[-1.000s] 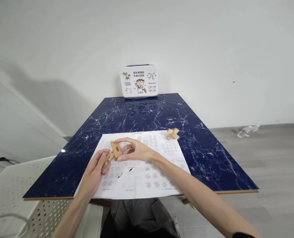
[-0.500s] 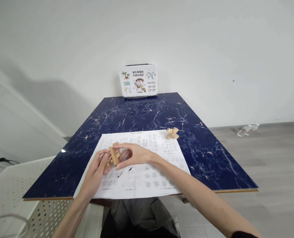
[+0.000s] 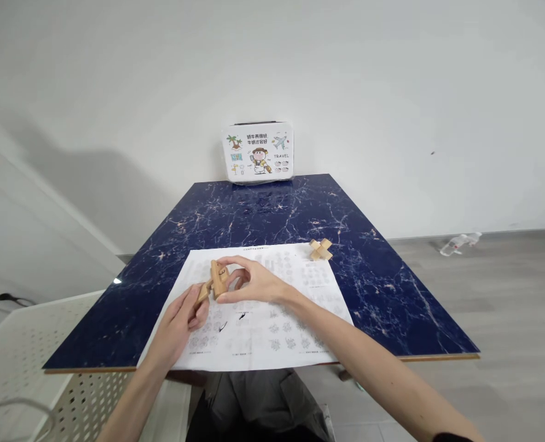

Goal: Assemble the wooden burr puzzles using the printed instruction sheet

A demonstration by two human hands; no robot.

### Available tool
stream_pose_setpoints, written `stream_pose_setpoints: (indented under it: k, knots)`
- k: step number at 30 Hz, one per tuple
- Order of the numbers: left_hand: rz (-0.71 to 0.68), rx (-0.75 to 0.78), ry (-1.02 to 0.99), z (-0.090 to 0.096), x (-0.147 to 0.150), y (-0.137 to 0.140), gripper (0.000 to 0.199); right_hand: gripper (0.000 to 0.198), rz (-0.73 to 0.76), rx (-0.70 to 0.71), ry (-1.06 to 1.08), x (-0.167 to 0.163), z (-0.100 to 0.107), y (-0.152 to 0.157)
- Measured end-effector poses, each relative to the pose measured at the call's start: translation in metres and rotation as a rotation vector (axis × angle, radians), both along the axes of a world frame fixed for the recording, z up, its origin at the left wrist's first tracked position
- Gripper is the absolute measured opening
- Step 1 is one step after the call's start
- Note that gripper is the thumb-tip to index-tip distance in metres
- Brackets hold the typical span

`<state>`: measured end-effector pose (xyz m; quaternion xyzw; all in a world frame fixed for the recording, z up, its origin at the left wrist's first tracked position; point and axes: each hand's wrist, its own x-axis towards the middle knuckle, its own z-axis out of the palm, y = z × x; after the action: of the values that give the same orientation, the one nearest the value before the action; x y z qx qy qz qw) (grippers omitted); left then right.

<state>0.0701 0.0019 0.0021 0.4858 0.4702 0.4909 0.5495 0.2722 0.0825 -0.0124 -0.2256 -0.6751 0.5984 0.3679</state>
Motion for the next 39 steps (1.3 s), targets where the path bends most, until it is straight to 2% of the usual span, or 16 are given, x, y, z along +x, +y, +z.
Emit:
stream_pose_setpoints:
  k: [8,22,27,39]
  knots:
    - [-0.001,-0.018,-0.068,-0.008,-0.004,0.004,0.045,0.088,-0.014,0.13,-0.005,-0.001,0.001,-0.004]
    - [-0.032,-0.045,-0.08,-0.008,-0.005,0.004,0.047,0.093,-0.032,0.19,-0.012,-0.001,-0.004,0.0]
    - [-0.026,-0.035,-0.056,-0.009,-0.006,0.005,0.049,0.095,-0.05,0.277,-0.02,-0.001,-0.005,0.0]
    - [-0.067,-0.012,0.007,-0.01,-0.007,0.005,0.048,0.09,0.016,0.363,-0.097,0.007,-0.002,0.005]
